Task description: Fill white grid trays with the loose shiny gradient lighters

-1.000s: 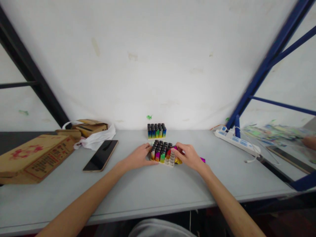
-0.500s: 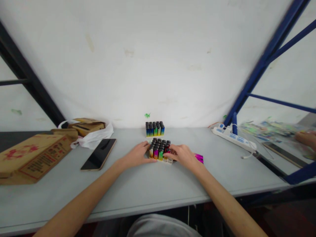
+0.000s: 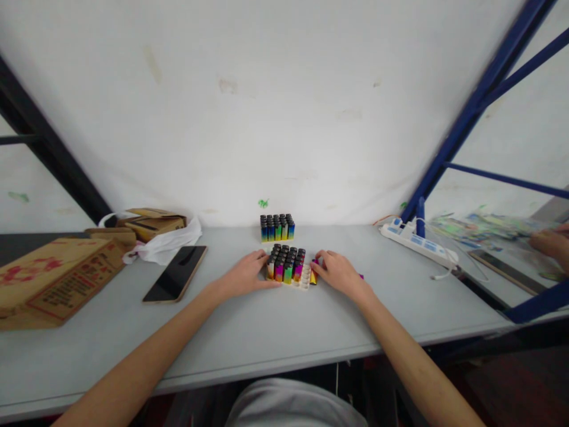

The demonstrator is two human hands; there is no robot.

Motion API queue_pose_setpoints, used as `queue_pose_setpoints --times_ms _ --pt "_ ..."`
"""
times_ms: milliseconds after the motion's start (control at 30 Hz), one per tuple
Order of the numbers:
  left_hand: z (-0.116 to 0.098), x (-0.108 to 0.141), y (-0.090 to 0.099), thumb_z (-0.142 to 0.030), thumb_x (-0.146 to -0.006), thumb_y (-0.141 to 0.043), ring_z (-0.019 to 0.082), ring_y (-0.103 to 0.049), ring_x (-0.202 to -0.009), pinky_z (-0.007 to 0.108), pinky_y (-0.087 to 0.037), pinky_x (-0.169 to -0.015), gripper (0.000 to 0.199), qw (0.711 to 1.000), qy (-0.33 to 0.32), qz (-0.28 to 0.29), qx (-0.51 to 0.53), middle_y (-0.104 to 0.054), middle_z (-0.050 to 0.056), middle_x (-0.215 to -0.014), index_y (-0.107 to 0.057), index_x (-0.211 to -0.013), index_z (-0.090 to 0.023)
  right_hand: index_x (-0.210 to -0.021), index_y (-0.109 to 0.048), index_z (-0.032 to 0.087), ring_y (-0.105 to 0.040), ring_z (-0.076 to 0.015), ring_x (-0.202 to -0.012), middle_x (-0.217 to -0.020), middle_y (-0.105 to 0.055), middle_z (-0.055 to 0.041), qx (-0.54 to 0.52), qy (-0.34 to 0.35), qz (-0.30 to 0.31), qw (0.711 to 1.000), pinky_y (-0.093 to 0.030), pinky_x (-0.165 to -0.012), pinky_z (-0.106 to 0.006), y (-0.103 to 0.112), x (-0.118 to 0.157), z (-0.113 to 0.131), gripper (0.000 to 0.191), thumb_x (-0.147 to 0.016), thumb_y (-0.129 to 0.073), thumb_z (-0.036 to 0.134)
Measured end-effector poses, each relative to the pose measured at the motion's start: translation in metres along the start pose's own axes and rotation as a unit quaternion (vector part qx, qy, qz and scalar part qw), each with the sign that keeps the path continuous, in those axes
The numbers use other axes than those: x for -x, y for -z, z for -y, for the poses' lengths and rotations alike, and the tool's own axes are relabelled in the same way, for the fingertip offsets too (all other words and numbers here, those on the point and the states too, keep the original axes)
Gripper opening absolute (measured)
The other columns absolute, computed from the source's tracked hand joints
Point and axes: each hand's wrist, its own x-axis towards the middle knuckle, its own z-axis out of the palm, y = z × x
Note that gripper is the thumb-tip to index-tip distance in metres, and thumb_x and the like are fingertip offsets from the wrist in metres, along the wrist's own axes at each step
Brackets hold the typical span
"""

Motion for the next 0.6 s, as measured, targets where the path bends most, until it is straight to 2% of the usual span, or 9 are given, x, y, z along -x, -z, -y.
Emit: queue_pose_setpoints --times_ms 167,400,600 --pt "0.003 0.001 -0.003 -0.077 -0.078 -0.066 0.033 -0.065 -0.105 0.044 -0.054 -0.096 0.065 1.0 -0.005 -0.012 -0.001 -0.069 0.014 -0.111 -0.069 -0.107 -0.018 -0.123 -0.06 0.016 -0.069 -0.0295 -0.103 -0.114 -0.073 -0.0165 0.019 -0.043 0.024 0.999 -0.043 -0.085 -0.036 -0.004 -0.002 0.012 0.041 -0.106 -0.042 0.048" --pt "0.004 0.0 -0.004 -0.078 -0.078 -0.064 0.034 -0.065 -0.105 0.046 -0.053 -0.098 0.067 1.0 -0.005 -0.007 -0.011 -0.069 0.015 -0.113 -0.069 -0.107 -0.018 -0.127 -0.06 0.019 -0.069 -0.0259 -0.101 -0.112 -0.074 -0.0115 -0.035 -0.047 0.028 0.998 -0.044 -0.083 -0.033 -0.001 -0.006 -0.001 0.042 -0.103 -0.05 0.053" --pt "-0.001 0.0 -0.001 -0.077 -0.077 -0.066 0.035 -0.066 -0.104 0.045 -0.054 -0.096 0.067 1.0 0.008 -0.009 -0.002 -0.069 0.015 -0.111 -0.069 -0.108 -0.018 -0.128 -0.06 0.018 -0.07 -0.0225 -0.096 -0.103 -0.076 -0.0092 -0.083 -0.051 0.029 0.995 -0.044 -0.083 -0.029 0.002 -0.006 -0.008 0.035 -0.1 -0.058 0.04"
